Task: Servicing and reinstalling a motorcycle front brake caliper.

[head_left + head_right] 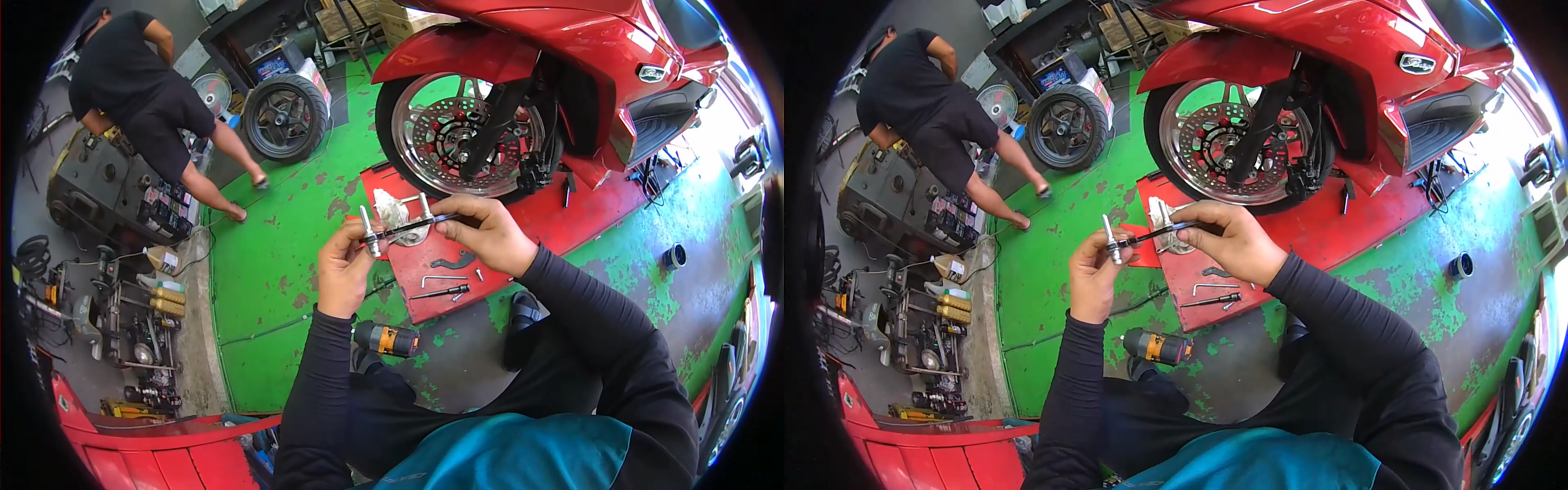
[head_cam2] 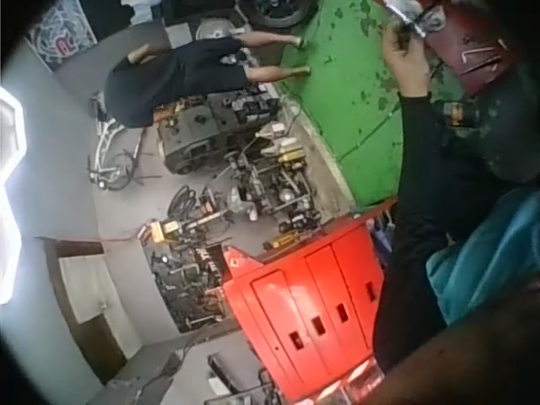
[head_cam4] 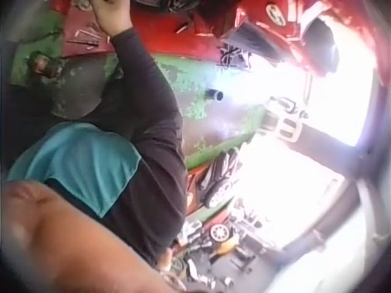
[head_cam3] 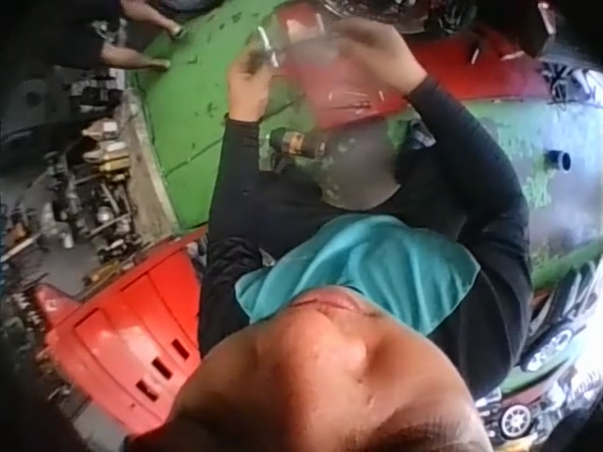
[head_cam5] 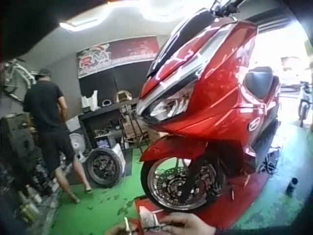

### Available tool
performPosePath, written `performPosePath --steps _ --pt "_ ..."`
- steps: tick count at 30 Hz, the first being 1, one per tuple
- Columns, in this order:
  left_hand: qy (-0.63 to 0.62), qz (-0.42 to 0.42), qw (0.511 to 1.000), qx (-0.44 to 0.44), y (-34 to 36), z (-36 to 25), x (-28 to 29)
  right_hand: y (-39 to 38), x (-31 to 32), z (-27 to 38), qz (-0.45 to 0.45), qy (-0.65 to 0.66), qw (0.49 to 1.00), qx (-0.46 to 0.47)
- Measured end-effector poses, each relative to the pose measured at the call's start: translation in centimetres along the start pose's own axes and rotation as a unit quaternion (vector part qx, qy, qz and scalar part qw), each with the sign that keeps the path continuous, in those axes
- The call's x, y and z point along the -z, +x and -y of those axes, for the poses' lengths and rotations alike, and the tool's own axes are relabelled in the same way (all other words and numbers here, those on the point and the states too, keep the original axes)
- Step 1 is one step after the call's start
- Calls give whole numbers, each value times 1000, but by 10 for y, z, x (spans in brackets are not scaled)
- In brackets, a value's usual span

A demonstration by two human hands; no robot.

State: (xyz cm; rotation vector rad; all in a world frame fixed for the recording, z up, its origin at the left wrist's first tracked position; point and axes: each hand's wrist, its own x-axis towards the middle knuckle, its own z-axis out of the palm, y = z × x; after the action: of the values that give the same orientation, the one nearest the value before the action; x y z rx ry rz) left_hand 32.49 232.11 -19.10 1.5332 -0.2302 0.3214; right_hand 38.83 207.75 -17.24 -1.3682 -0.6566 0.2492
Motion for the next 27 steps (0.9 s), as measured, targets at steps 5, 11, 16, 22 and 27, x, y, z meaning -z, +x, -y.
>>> performPosePath --steps 5,11,16,22,27 --pt "45 -5 998 -33 0 -1 -4 0 7 5 17 -50 999 8" --pt "4 -8 1000 -11 -1 -7 -8 1 8 6 8 -84 996 42" --pt "15 -9 1000 -20 -2 -10 -10 1 11 3 16 -105 992 68" --pt "55 -1 998 -36 -4 -9 -7 1 11 3 20 -112 990 86" --pt "69 0 996 -51 -3 -10 -9 1 11 2 18 -113 990 79"
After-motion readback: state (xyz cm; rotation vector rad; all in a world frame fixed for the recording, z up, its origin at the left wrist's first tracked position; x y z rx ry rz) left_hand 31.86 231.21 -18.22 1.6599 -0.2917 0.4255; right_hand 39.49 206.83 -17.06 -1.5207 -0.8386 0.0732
